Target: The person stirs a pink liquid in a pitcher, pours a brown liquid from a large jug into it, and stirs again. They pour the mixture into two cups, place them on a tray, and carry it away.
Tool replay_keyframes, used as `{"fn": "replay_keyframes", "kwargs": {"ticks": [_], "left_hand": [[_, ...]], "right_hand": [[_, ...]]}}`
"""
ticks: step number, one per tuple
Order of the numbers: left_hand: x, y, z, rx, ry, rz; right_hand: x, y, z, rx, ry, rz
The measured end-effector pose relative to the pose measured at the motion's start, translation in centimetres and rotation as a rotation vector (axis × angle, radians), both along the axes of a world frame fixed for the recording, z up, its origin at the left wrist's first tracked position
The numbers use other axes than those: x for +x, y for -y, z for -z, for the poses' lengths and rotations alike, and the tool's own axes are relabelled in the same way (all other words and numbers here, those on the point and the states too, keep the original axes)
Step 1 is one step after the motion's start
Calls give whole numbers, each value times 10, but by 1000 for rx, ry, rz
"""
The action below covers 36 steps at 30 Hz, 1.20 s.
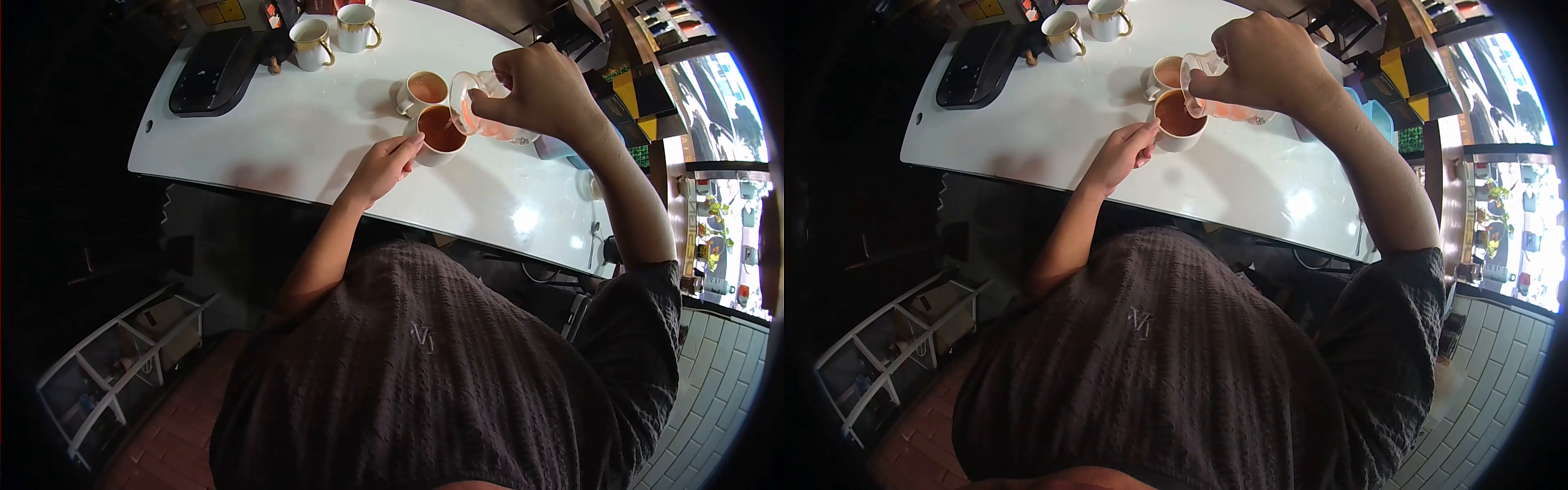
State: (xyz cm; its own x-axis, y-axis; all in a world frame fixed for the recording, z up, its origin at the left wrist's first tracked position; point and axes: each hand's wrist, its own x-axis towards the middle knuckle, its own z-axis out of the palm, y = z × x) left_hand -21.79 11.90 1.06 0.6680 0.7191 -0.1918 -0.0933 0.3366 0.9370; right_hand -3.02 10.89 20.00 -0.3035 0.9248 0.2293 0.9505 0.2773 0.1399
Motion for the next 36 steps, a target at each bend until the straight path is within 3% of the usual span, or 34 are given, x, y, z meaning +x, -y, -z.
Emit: {"fn": "replay_keyframes", "kwargs": {"ticks": [25,27,36], "left_hand": [[-6,-18,1,-28,40,66],[-7,-20,0,-26,39,70],[-9,-26,1,-31,17,88]], "right_hand": [[-11,-9,-4,-10,40,54],[-17,-10,-12,-192,134,179],[-19,-10,-9,-195,149,153]]}}
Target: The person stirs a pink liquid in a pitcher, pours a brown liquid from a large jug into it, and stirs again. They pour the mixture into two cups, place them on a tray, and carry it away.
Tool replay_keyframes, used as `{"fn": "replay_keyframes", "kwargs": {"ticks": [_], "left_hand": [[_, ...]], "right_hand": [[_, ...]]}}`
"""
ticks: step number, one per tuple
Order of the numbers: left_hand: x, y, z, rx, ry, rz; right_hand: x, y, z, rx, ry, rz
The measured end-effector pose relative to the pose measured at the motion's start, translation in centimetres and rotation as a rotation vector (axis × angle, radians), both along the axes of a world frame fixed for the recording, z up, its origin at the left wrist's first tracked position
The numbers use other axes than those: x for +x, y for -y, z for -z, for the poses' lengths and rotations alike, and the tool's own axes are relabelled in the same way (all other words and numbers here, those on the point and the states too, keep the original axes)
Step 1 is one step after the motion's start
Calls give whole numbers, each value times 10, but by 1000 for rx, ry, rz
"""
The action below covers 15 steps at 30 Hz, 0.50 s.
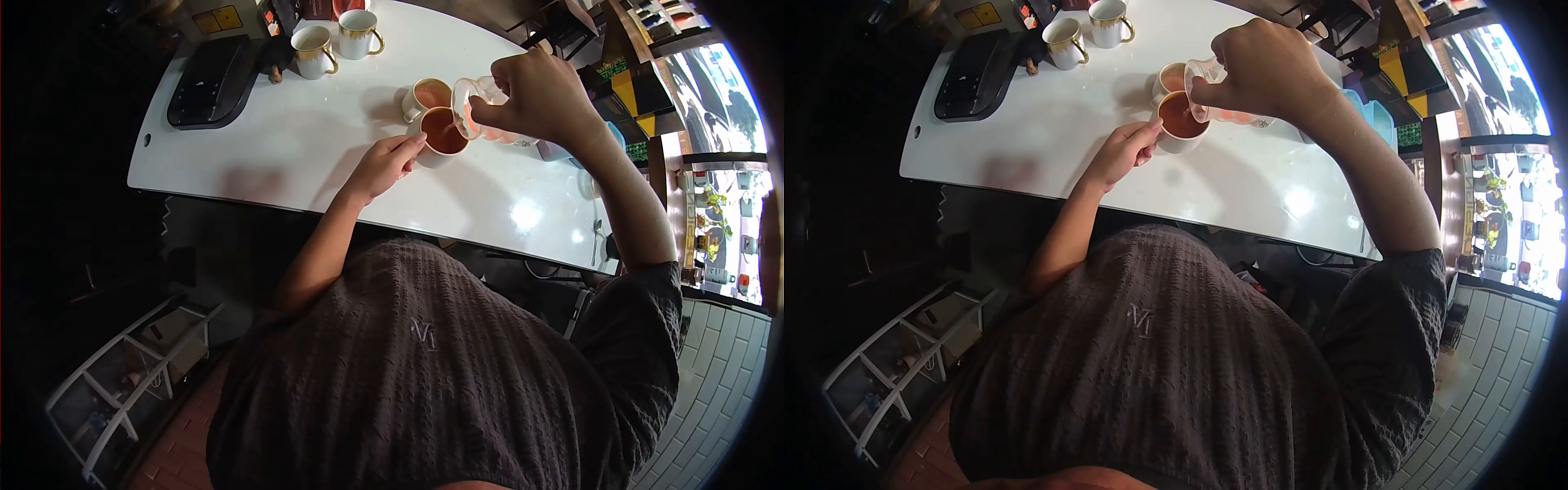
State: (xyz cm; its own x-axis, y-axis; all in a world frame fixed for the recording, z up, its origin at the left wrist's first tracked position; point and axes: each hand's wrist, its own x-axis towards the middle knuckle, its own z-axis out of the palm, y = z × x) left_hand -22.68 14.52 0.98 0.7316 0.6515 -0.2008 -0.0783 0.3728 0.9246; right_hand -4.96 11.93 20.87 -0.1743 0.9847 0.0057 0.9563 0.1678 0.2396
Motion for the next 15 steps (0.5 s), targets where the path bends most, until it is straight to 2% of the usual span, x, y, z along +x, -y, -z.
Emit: {"fn": "replay_keyframes", "kwargs": {"ticks": [15], "left_hand": [[2,-3,0,-1,11,45]], "right_hand": [[-1,6,-3,5,23,-5]]}}
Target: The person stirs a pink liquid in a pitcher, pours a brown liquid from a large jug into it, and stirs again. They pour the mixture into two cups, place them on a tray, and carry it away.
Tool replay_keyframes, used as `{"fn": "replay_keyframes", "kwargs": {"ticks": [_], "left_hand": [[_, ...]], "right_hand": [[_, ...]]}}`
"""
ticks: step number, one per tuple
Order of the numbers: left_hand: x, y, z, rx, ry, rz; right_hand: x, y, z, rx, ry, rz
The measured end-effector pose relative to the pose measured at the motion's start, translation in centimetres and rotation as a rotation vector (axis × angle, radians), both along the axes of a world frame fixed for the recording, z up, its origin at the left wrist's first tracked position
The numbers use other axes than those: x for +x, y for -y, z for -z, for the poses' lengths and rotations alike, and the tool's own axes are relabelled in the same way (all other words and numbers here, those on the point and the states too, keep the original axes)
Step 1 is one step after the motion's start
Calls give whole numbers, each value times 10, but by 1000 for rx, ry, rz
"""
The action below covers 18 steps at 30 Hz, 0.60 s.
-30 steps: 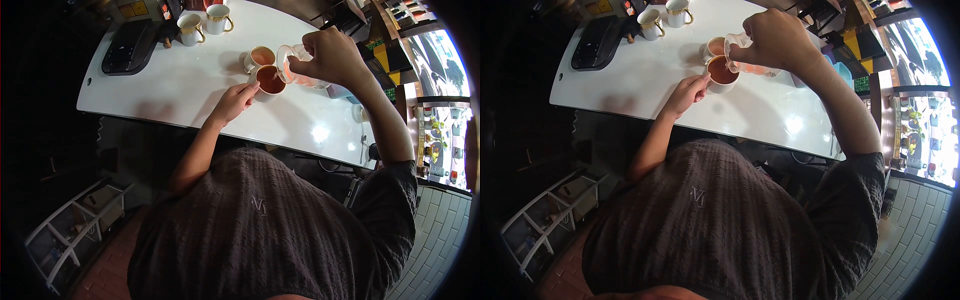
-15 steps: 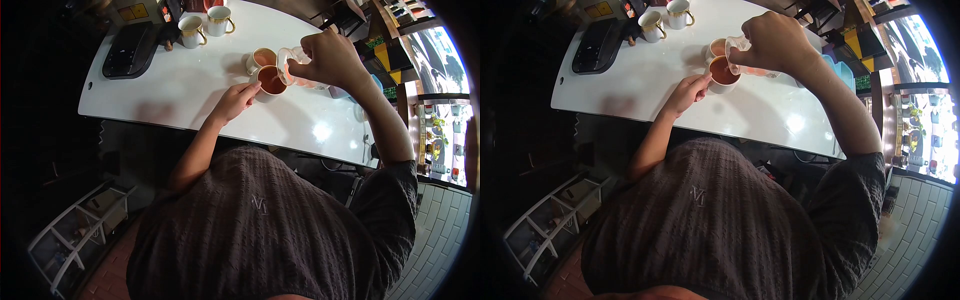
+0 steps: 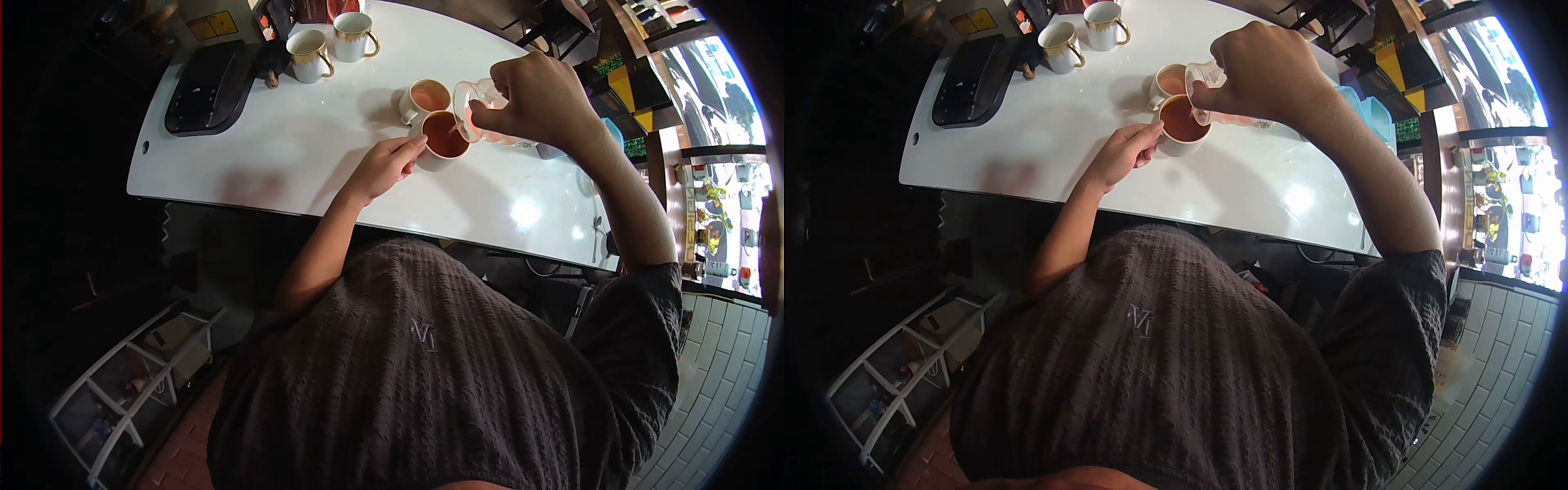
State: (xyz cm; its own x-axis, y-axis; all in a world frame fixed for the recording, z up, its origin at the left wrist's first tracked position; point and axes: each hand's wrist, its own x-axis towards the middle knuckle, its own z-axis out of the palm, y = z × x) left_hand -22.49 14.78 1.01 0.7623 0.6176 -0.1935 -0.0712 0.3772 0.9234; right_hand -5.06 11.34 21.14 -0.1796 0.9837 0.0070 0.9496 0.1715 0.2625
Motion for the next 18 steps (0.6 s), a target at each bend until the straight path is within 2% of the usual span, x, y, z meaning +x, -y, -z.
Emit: {"fn": "replay_keyframes", "kwargs": {"ticks": [7,9,16,18], "left_hand": [[5,1,2,4,-1,20],[6,2,2,1,-1,18],[12,6,2,-29,-11,20],[13,7,3,-34,-13,12]], "right_hand": [[5,0,4,-40,-7,21],[13,2,14,152,-105,-105],[21,5,13,148,-115,-85],[29,4,13,153,-202,-54]]}}
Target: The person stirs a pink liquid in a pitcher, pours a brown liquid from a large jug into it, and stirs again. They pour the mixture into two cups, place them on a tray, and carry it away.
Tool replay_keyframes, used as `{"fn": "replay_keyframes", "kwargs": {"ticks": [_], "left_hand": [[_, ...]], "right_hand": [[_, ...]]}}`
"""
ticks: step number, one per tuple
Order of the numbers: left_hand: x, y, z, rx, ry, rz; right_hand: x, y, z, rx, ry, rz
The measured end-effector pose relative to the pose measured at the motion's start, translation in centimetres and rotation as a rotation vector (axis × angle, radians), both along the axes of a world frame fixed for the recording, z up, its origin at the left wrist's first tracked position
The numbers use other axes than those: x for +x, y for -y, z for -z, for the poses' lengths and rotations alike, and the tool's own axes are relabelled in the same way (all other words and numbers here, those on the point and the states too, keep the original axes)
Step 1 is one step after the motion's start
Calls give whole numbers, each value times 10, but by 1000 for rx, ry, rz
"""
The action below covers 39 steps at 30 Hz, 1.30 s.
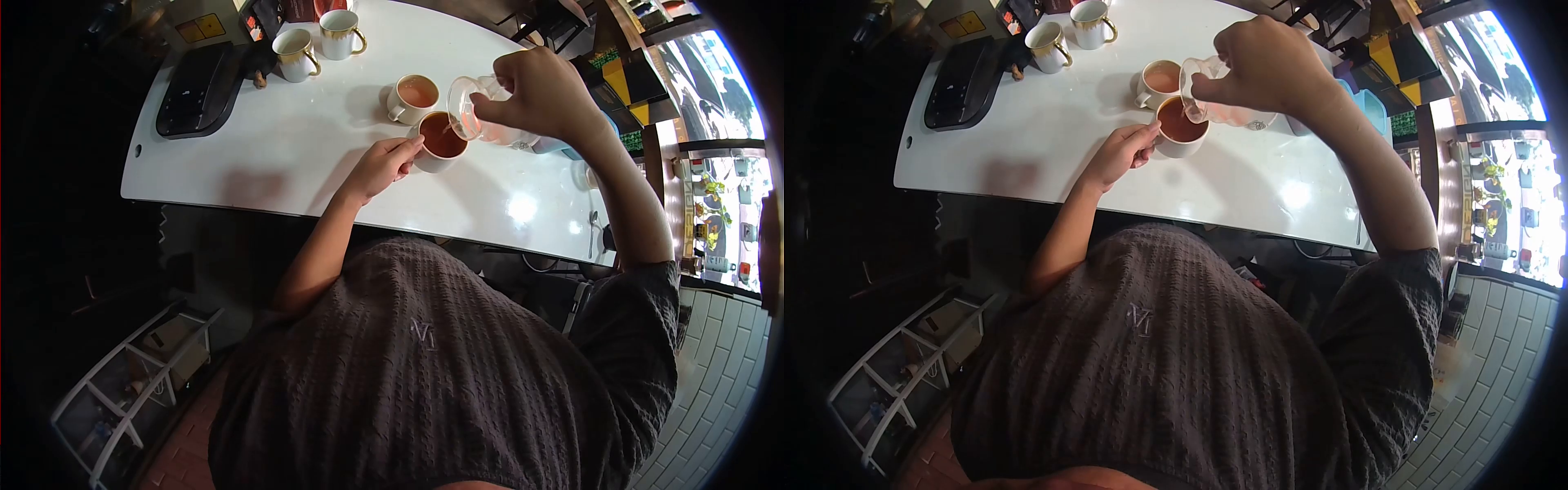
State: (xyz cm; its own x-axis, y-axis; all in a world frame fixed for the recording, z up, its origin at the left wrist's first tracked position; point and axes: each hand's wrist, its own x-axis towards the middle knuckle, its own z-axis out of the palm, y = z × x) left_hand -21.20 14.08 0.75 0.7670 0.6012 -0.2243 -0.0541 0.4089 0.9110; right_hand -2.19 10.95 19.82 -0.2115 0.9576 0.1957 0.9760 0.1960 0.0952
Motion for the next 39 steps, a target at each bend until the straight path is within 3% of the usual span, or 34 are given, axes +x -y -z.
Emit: {"fn": "replay_keyframes", "kwargs": {"ticks": [3,15,26,39], "left_hand": [[-1,1,6,-29,12,-19],[-48,13,-5,-2,-37,-221],[-75,28,-7,38,-72,-461],[-87,34,-5,68,-86,-502]], "right_hand": [[6,0,-11,-123,-121,79],[55,-24,-4,-48,-414,149],[40,-66,24,-18,-198,91],[19,-86,53,-61,26,-2]]}}
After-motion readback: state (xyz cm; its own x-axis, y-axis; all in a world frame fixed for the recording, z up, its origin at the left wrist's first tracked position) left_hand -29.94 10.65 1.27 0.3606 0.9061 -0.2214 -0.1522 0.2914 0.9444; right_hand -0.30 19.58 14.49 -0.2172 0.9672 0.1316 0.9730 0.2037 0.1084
